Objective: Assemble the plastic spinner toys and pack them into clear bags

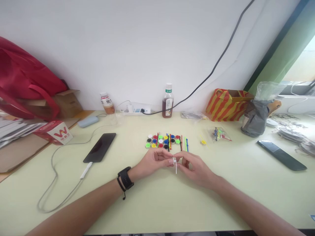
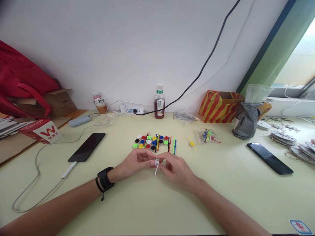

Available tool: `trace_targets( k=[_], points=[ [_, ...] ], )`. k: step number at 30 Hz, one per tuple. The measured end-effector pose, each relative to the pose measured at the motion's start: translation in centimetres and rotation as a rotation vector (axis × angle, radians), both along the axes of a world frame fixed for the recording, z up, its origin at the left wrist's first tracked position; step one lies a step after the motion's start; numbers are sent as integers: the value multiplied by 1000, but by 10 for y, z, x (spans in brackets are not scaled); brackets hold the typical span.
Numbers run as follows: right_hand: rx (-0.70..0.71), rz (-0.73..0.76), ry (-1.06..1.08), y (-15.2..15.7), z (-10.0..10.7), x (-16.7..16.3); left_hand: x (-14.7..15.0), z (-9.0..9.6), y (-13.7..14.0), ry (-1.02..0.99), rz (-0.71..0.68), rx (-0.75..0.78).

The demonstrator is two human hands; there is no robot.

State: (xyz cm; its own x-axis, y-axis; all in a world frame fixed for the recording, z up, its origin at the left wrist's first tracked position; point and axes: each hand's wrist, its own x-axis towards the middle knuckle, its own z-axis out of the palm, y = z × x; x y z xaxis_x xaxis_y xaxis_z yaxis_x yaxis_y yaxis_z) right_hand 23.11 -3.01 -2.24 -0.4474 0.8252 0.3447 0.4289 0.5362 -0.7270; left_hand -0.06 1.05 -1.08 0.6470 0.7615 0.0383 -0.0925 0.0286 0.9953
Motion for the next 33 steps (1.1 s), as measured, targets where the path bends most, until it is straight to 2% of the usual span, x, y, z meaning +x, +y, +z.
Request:
trace_targets(
  k=[5, 11, 13, 16, 19, 21, 23, 25, 27, 29, 33],
  points=[
    [153, 18, -25, 3, -1, 1, 1, -2, 0, 27, 29, 4],
    [63, 1, -64, 3, -3, 0, 3, -1, 0, 59, 26, 8],
    [83, -41, -63, 6, 1, 5, 4, -1, 0, 116, 21, 20],
    [221, -245, -51, 16, 14, 27, 4, 0, 1, 182, 13, 35],
    [426, -549, -47, 30, 26, 58, 4, 0, 1, 228, -8, 41],
    [499, -727, -129, 38, 25, 75, 4, 0, 0, 239, -24, 44],
    [426, -750, -325, 45, 19, 84, 4, 0, 0, 239, -36, 46],
    [264, -644, -582, 49, 10, 85, 4, 0, 0, 241, -42, 53],
    [141, -582, -735, 52, 3, 82, 4, 1, 0, 253, -43, 65],
    [94, -591, -772, 53, 0, 79, 4, 2, 1, 270, -51, 76],
    [100, -599, -745, 53, -2, 80, 3, 3, 0, 295, -66, 90]
  ],
)
